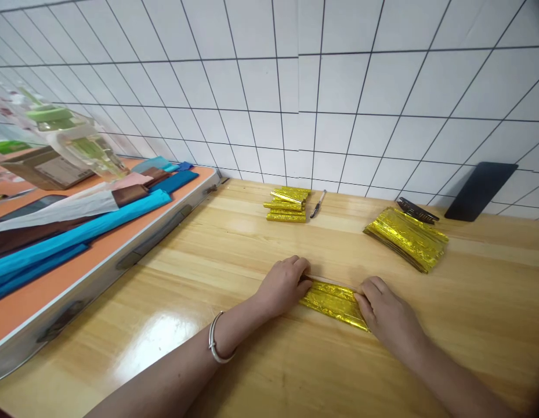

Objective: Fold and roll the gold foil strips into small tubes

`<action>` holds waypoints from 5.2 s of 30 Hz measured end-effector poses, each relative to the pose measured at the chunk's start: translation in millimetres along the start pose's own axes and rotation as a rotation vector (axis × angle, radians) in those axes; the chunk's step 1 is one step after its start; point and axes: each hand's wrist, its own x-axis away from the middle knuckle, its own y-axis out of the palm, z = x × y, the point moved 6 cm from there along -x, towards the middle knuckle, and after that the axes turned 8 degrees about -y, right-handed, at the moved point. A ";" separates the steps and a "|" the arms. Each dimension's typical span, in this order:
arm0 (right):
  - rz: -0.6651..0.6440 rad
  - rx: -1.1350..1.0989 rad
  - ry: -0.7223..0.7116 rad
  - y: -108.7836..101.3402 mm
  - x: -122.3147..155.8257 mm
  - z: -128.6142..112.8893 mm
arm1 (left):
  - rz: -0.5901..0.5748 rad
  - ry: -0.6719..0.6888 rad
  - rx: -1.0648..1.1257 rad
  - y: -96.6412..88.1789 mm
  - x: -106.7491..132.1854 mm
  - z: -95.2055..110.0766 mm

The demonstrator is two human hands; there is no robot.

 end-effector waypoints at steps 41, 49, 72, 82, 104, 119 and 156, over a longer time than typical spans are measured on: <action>0.377 -0.950 0.236 -19.3 13.3 6.9 | 0.129 -0.137 1.026 -2.0 28.5 -5.2; 0.304 -1.252 0.341 -16.1 4.2 4.8 | 0.267 -0.123 1.031 -6.4 34.5 -8.7; 0.297 -1.214 0.434 -7.1 14.0 16.6 | 0.139 -0.215 1.078 0.2 30.8 -6.1; 0.358 -1.112 0.517 -0.9 19.0 28.4 | 0.146 -0.153 1.078 0.5 31.1 -8.3; 0.287 -1.077 0.523 3.6 16.2 33.4 | 0.116 -0.203 1.302 -3.5 25.7 -4.2; 0.274 -1.018 0.503 10.0 13.7 46.8 | 0.186 -0.083 0.990 -15.1 32.1 -1.0; 0.187 -0.217 0.055 -4.4 -4.0 23.3 | 0.136 0.001 0.132 8.4 18.4 -9.3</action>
